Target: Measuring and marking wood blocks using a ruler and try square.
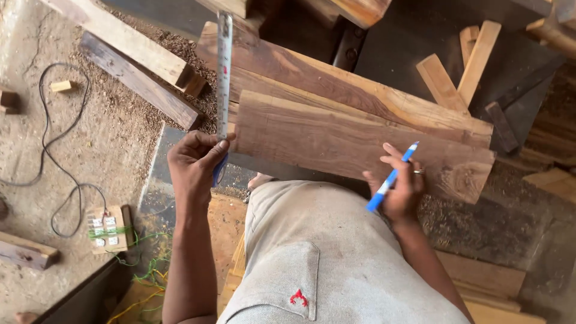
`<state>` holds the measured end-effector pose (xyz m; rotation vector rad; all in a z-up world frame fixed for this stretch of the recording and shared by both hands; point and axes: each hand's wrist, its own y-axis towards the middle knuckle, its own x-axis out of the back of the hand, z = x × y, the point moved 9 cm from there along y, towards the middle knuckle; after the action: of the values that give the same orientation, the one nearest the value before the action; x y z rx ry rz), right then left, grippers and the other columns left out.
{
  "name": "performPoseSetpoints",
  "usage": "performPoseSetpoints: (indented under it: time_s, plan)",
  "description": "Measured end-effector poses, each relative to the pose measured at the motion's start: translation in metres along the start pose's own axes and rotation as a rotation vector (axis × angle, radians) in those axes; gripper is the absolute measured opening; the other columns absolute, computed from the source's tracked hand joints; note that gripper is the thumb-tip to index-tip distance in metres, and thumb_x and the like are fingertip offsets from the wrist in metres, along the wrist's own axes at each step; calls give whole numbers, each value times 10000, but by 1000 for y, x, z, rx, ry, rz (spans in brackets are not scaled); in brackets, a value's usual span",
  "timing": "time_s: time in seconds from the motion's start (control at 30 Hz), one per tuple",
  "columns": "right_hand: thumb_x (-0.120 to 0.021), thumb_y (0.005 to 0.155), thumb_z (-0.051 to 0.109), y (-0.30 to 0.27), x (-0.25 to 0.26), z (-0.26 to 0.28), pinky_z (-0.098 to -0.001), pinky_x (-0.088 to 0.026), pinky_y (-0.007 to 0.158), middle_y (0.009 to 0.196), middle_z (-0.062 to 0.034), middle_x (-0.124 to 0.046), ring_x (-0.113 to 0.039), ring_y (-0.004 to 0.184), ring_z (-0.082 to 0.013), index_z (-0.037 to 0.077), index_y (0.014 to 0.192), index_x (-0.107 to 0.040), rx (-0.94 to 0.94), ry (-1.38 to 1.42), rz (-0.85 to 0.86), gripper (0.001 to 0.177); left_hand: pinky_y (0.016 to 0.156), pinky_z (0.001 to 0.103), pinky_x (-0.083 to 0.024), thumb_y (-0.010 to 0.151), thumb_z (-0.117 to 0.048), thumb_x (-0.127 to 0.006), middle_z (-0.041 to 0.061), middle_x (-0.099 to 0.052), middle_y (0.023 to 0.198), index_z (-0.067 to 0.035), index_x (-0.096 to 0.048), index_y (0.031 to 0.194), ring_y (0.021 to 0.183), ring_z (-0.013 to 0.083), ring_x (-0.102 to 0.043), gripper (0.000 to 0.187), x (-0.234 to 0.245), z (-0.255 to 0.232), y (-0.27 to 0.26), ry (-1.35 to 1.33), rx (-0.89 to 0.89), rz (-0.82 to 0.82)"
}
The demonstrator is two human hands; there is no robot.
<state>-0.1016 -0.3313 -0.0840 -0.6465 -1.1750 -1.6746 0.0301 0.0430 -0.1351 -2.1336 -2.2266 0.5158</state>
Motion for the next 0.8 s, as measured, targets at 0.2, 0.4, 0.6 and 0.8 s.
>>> performPoseSetpoints:
  time_s: [0.2, 0.4, 0.6, 0.8]
  plan:
    - [-686, 1118, 114, 39, 55, -48, -331, -563, 836, 1090, -128, -719, -688, 886, -265, -12, 1205, -662, -175, 272, -231, 155, 681, 219, -473, 975, -104, -762, 63, -727, 909, 0, -742, 984, 771, 84, -615, 107, -22, 7, -7, -198, 5, -66]
    - [-883, 981, 360, 78, 53, -285, -422, -544, 720, 905, -157, -719, -689, 822, -299, 40, 979, -700, -440, -245, -116, 369, 695, 286, -479, 944, -266, -833, 81, -549, 993, -81, -645, 1214, 831, 151, -558, 378, -98, -97, -16, 507, -576, -72]
    - [-889, 785, 571, 47, -7, -444, -376, -587, 695, 858, -126, -713, -701, 795, -224, 49, 870, -666, -889, -107, 262, 574, 768, 397, -559, 1030, -215, -788, 185, -659, 1140, -76, -527, 1535, 883, 284, -648, 585, -170, -101, 87, 876, -829, 390]
    - [-866, 778, 433, 23, -48, -469, -377, -605, 762, 996, -60, -639, -662, 890, -174, 90, 1149, -535, -1125, 284, 411, 605, 958, 517, -516, 866, -260, -777, 227, -623, 1246, -113, -555, 1431, 1170, 409, -577, 624, -200, 30, 167, 1228, -765, 804]
